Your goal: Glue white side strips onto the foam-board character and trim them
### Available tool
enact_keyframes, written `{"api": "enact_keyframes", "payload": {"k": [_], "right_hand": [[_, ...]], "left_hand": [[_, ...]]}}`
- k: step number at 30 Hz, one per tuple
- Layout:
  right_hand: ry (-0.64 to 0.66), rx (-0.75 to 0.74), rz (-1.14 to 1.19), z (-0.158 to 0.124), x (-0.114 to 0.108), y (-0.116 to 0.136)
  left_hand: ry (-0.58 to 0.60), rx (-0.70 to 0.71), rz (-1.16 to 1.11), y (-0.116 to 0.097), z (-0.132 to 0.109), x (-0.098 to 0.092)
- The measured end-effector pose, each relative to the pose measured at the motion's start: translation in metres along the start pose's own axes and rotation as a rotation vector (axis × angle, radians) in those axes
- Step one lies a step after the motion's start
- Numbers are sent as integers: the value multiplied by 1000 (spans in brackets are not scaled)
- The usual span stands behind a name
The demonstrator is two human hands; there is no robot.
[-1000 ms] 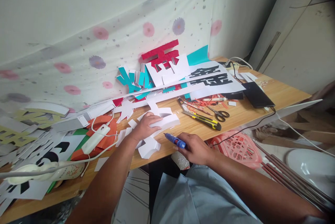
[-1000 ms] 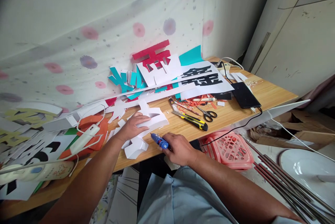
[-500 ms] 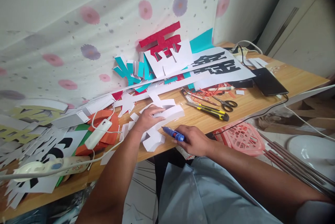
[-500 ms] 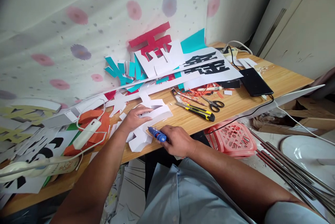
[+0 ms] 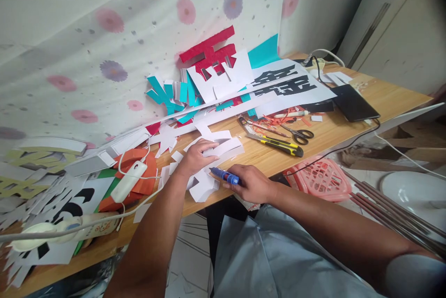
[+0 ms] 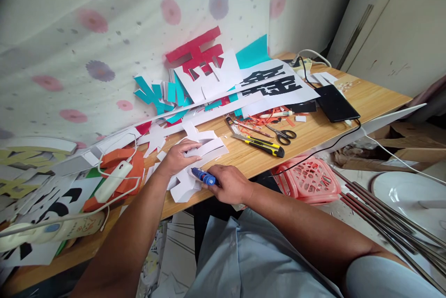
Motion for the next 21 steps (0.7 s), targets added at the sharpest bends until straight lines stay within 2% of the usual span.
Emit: {"api": "enact_keyframes", "payload": {"k": [21], "right_hand": [[13, -3, -26, 20, 8, 1]], "left_hand": [[12, -69, -44, 0, -2, -2]]}}
Point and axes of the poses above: each hand's wrist, its own z-axis towards the middle knuckle, its own x-axis out of the palm, y = z × x, the point moved 1 cm from there along z, towards the middle knuckle, and after that the axes turned 15 degrees about y, right-handed, at the moved point
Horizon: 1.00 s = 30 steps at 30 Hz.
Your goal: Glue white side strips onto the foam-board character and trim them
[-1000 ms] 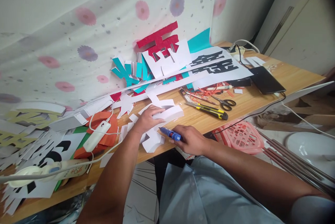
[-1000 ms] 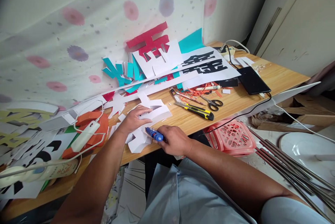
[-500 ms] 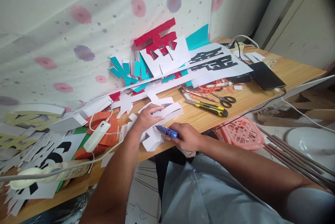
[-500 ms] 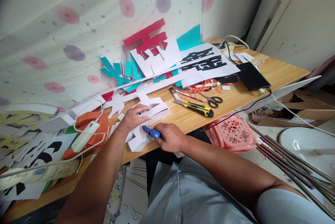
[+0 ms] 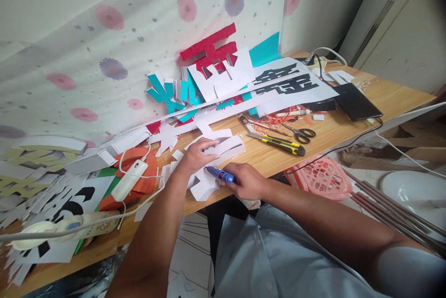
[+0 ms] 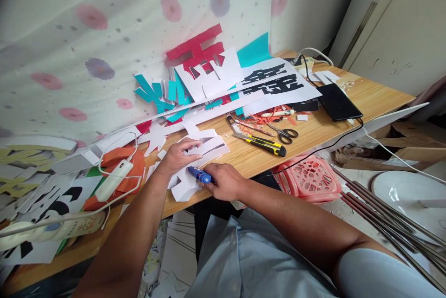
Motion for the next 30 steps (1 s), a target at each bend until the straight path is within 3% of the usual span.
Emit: {"api": "enact_keyframes", "payload": {"k": [30], "right_hand": [[11, 32, 17, 4, 2, -1]], "left_hand": [[-17, -13, -25, -2, 0, 0]]}}
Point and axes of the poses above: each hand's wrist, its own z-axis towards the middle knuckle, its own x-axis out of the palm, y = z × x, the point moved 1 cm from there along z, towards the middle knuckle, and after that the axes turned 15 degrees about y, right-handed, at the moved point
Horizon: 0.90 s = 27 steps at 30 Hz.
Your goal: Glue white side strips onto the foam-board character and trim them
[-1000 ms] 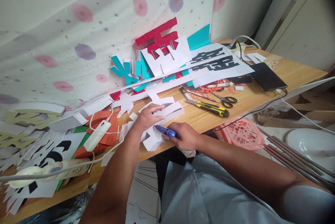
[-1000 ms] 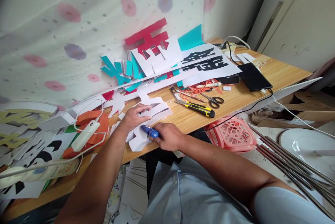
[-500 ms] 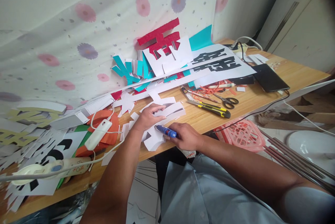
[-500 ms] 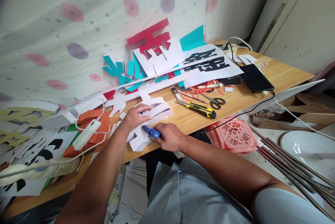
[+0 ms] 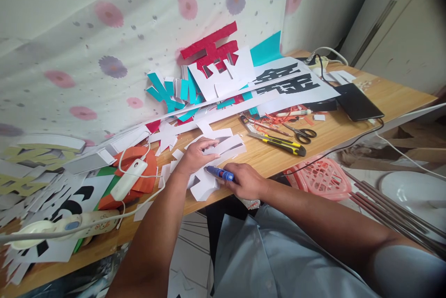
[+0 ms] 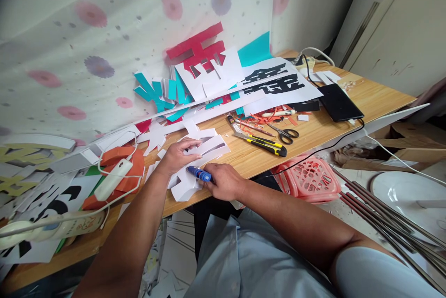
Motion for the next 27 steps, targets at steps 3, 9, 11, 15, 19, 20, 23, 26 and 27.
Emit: {"api": "enact_keyframes", "payload": {"k": [3, 9, 11, 15, 19, 20, 23, 26, 27], "right_hand": [[13, 26, 3, 0, 0, 0], [38, 83, 14, -1, -2, 2], [42, 100, 9, -1, -3, 3], [38, 112, 0, -3, -4, 4], [31, 117, -5, -4, -4, 4], [29, 119, -8, -4, -4, 4], [23, 126, -19, -4, -3, 3], [24, 140, -26, -5, -4, 2], [23, 146, -27, -5, -4, 2]], "left_hand": [[4, -6, 0, 0, 0, 0], [0, -29, -6, -1, 0, 0], [0, -33, -13, -2, 0, 0], [5, -32, -24, -3, 1, 0], [5, -34, -27, -3, 1, 0], [4, -33, -28, -3, 1, -1], [7, -19, -34, -5, 1, -1], [5, -10, -35, -6, 1, -1], [2, -7, -35, -7, 1, -1]]}}
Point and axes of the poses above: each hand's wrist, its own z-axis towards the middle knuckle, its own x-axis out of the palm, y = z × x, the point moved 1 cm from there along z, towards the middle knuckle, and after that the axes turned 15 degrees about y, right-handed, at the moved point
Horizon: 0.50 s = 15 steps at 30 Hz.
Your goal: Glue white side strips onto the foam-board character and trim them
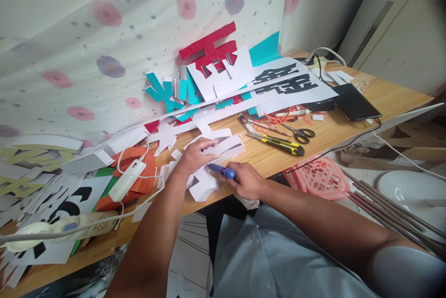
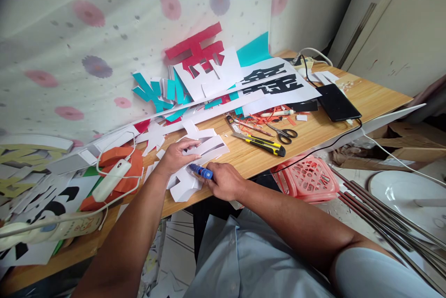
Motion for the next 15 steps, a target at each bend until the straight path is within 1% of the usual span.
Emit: {"api": "enact_keyframes", "payload": {"k": [9, 15], "right_hand": [[-27, 12, 7, -3, -1, -2], [-44, 29, 2, -3, 0, -4]], "left_hand": [[-1, 14, -13, 3, 1, 1], [5, 57, -28, 3, 1, -1]]}}
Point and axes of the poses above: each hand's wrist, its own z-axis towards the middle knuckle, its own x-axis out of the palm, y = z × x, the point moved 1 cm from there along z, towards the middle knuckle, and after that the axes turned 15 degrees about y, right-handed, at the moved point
